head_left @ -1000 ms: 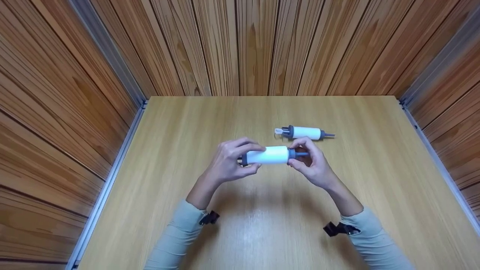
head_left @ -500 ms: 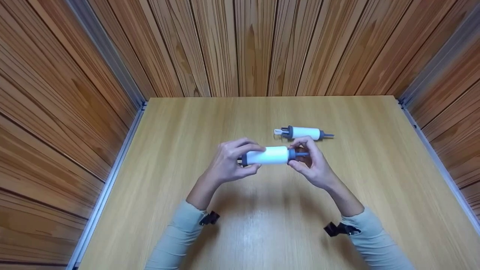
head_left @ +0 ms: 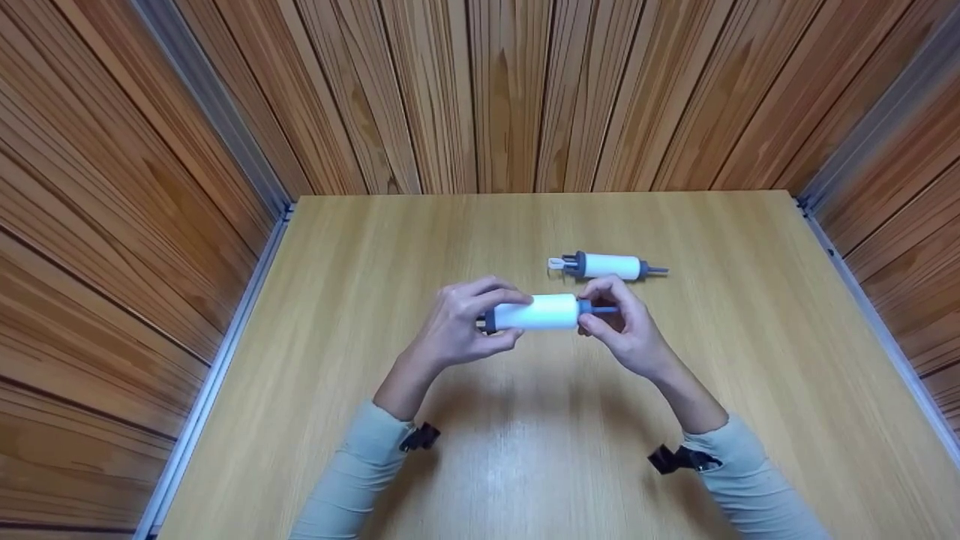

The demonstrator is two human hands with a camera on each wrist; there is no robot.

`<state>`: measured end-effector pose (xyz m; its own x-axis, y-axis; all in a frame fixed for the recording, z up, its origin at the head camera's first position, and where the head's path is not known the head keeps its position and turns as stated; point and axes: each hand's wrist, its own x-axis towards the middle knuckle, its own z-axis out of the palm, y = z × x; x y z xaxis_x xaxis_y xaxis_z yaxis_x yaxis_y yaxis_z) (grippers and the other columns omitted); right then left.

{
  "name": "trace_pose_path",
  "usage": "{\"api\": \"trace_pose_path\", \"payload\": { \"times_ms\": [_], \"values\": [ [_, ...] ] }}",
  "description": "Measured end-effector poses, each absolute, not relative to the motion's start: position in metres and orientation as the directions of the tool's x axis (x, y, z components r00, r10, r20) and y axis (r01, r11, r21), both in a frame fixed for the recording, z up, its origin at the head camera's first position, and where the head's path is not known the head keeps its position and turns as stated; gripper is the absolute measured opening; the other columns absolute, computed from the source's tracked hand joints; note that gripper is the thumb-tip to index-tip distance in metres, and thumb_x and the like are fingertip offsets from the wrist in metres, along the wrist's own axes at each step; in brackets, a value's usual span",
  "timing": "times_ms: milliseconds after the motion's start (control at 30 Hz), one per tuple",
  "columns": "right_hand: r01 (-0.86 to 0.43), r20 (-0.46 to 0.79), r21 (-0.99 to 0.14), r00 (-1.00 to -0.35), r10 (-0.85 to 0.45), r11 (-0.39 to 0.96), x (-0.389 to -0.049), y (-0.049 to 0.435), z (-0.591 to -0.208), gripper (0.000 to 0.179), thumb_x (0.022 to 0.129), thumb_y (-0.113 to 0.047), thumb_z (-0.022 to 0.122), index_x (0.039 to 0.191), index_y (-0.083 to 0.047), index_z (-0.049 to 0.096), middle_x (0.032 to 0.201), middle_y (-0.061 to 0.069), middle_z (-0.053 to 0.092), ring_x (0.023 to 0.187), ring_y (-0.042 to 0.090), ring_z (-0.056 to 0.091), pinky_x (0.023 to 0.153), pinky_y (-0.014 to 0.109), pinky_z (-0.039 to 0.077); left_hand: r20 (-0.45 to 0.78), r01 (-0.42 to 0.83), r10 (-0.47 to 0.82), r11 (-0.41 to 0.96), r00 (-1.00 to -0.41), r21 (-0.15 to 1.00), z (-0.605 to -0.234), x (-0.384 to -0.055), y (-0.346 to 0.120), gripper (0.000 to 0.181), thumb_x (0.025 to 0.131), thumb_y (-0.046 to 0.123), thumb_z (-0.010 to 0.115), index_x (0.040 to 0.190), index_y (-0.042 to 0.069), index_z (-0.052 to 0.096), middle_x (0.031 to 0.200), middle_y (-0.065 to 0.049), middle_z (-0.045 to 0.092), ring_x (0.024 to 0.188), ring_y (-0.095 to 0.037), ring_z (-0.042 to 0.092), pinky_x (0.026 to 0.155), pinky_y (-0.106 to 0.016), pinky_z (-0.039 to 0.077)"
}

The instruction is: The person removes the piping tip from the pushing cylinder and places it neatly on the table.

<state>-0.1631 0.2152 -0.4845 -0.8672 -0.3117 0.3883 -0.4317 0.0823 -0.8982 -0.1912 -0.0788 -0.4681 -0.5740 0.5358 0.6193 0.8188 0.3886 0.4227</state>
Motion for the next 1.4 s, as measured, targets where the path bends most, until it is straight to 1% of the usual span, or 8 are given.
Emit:
{"api": "trace_pose_path", "payload": {
  "times_ms": [300, 533, 667, 867, 1033, 1133, 1267, 1400],
  "values": [
    [-0.499, 0.472, -0.866, -0.818, -0.329, -0.001, -0.1642, 0.2160, -0.4892, 0.037, 0.094, 0.024, 0.064, 0.127, 0.020, 0.050, 0.128, -0.008, 0.063, 0.109, 0.006, 0.072, 0.092, 0.019, 0.064, 0.633, 0.823, 0.526, 0.377, -0.568, 0.425, -0.4687, -0.1924, -0.0782, 0.035, 0.090, 0.024, 0.091, 0.123, 0.013, 0.084, 0.118, -0.011, 0.084, 0.098, -0.028, 0.082, 0.077, -0.039, 0.068],
    [-0.498, 0.467, -0.867, -0.825, -0.320, 0.019, -0.1629, 0.2163, -0.4887, 0.040, 0.094, 0.022, 0.065, 0.130, 0.020, 0.049, 0.130, -0.006, 0.062, 0.112, 0.007, 0.073, 0.096, 0.019, 0.063, 0.636, 0.824, 0.524, 0.380, -0.567, 0.421, -0.4690, -0.1920, -0.0788, 0.034, 0.090, 0.023, 0.090, 0.122, 0.014, 0.084, 0.118, -0.011, 0.084, 0.097, -0.028, 0.082, 0.077, -0.038, 0.067],
    [-0.483, 0.445, -0.874, -0.840, -0.311, 0.055, -0.1622, 0.2163, -0.4873, 0.038, 0.098, 0.018, 0.064, 0.133, 0.018, 0.049, 0.128, -0.004, 0.064, 0.109, 0.009, 0.072, 0.093, 0.020, 0.063, 0.636, 0.827, 0.528, 0.380, -0.562, 0.415, -0.4686, -0.1919, -0.0788, 0.034, 0.090, 0.023, 0.090, 0.122, 0.014, 0.084, 0.118, -0.011, 0.084, 0.096, -0.028, 0.082, 0.076, -0.038, 0.067],
    [-0.439, 0.390, -0.891, -0.870, -0.300, 0.115, -0.1620, 0.2162, -0.4843, 0.027, 0.104, 0.011, 0.061, 0.130, 0.014, 0.054, 0.115, -0.005, 0.070, 0.096, 0.009, 0.071, 0.082, 0.023, 0.064, 0.637, 0.831, 0.535, 0.376, -0.556, 0.410, -0.4672, -0.1914, -0.0794, 0.034, 0.090, 0.023, 0.090, 0.122, 0.013, 0.084, 0.118, -0.010, 0.084, 0.097, -0.028, 0.082, 0.079, -0.040, 0.068],
    [-0.427, 0.377, -0.896, -0.876, -0.302, 0.120, -0.1614, 0.2164, -0.4838, 0.024, 0.106, 0.011, 0.061, 0.129, 0.013, 0.055, 0.112, -0.006, 0.070, 0.092, 0.008, 0.071, 0.081, 0.022, 0.063, 0.627, 0.828, 0.541, 0.380, -0.560, 0.412, -0.4659, -0.1904, -0.0788, 0.035, 0.091, 0.025, 0.090, 0.123, 0.014, 0.084, 0.120, -0.010, 0.084, 0.099, -0.028, 0.082, 0.082, -0.040, 0.069],
    [-0.431, 0.383, -0.896, -0.873, -0.303, 0.111, -0.1614, 0.2163, -0.4846, 0.024, 0.105, 0.012, 0.061, 0.128, 0.013, 0.055, 0.112, -0.006, 0.070, 0.092, 0.008, 0.071, 0.080, 0.021, 0.063, 0.625, 0.827, 0.541, 0.381, -0.563, 0.414, -0.4658, -0.1899, -0.0788, 0.036, 0.091, 0.025, 0.091, 0.124, 0.014, 0.083, 0.121, -0.010, 0.084, 0.100, -0.028, 0.082, 0.083, -0.040, 0.070],
    [-0.453, 0.409, -0.887, -0.862, -0.300, 0.090, -0.1621, 0.2158, -0.4864, 0.027, 0.102, 0.014, 0.064, 0.127, 0.015, 0.055, 0.113, -0.006, 0.068, 0.096, 0.007, 0.070, 0.082, 0.020, 0.062, 0.627, 0.826, 0.538, 0.384, -0.563, 0.412, -0.4667, -0.1898, -0.0785, 0.036, 0.090, 0.025, 0.091, 0.123, 0.013, 0.084, 0.119, -0.010, 0.084, 0.097, -0.028, 0.082, 0.078, -0.039, 0.068],
    [-0.487, 0.447, -0.871, -0.840, -0.306, 0.063, -0.1632, 0.2159, -0.4889, 0.034, 0.097, 0.019, 0.065, 0.128, 0.019, 0.052, 0.120, -0.006, 0.067, 0.104, 0.007, 0.069, 0.089, 0.019, 0.062, 0.628, 0.825, 0.535, 0.386, -0.565, 0.413, -0.4683, -0.1906, -0.0779, 0.035, 0.090, 0.024, 0.091, 0.122, 0.013, 0.084, 0.118, -0.010, 0.084, 0.096, -0.028, 0.082, 0.076, -0.039, 0.067]
  ]
}}
